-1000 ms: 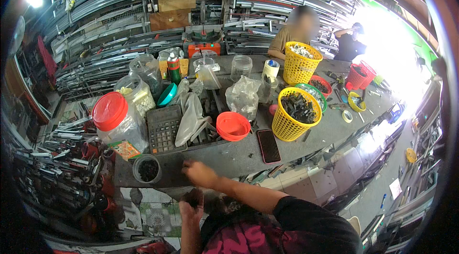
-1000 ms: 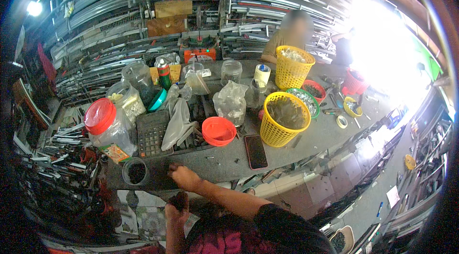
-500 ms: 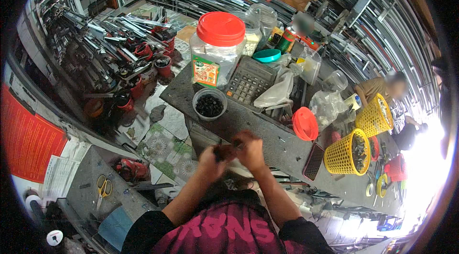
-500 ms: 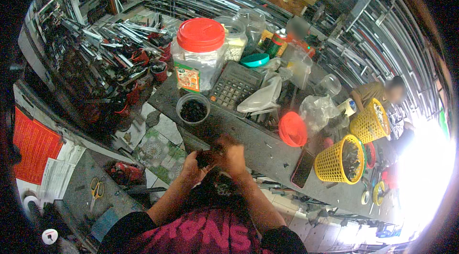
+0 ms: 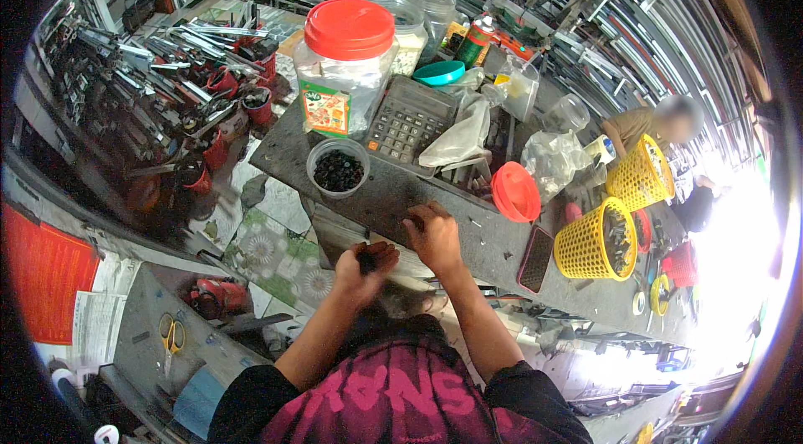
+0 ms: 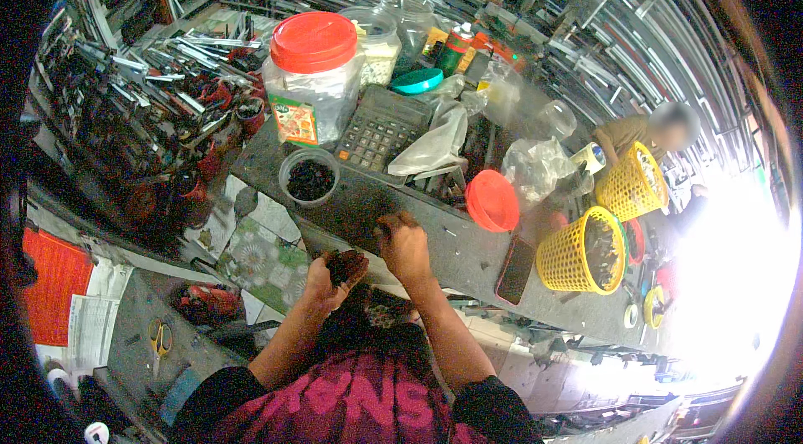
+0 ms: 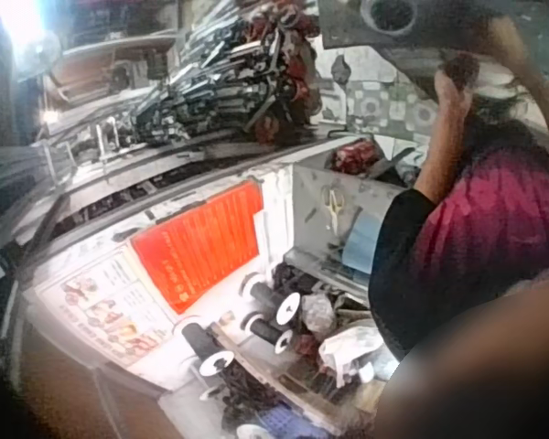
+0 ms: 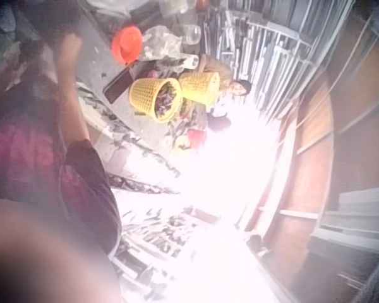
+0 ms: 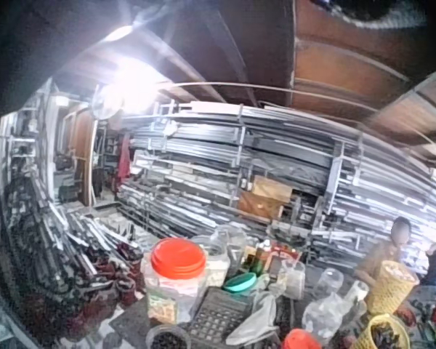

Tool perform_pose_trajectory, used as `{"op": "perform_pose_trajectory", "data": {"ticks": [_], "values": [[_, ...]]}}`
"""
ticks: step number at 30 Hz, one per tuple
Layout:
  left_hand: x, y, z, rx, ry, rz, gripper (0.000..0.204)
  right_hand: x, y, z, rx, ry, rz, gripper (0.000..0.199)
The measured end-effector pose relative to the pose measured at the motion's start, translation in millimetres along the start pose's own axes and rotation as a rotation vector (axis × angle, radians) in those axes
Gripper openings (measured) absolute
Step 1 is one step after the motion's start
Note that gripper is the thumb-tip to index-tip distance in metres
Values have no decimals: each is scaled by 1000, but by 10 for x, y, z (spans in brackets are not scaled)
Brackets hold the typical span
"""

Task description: The person repeatedly picks small black components from a yellow basket, manipulates them with both hands, and places them into a small container on the table. The person also briefly handles a red bowl and a pink object before returning to the main task.

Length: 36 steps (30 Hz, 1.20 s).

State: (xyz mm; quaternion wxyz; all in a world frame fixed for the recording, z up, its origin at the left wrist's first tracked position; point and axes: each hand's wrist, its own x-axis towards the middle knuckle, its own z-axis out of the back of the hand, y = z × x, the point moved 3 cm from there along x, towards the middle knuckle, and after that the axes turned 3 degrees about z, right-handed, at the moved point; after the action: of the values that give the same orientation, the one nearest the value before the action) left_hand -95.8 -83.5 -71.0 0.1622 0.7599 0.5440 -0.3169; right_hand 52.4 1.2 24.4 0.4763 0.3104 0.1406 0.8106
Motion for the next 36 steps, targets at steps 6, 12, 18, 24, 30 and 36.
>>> {"op": "perform_pose_trajectory", "data": {"ticks": [6, 12, 18, 24, 30, 36], "values": [[39, 20, 105, -12, 0, -8, 43, 21, -116, -75, -37, 76, 26, 10], [70, -9, 142, 47, 2, -5, 45, 111, -23, -177, 1, 80, -3, 12], [6, -35, 101, 42, -24, -16, 50, 154, -37, -276, -91, 120, 11, 16], [-69, -105, 62, 81, -13, -63, 51, 75, 193, -230, 83, 257, 6, 19], [212, -50, 331, 30, 113, -10, 34, -234, 447, -230, 18, 489, 188, 23], [275, -48, 351, 87, 80, -42, 37, 123, 187, -389, -30, 305, 217, 27]]}}
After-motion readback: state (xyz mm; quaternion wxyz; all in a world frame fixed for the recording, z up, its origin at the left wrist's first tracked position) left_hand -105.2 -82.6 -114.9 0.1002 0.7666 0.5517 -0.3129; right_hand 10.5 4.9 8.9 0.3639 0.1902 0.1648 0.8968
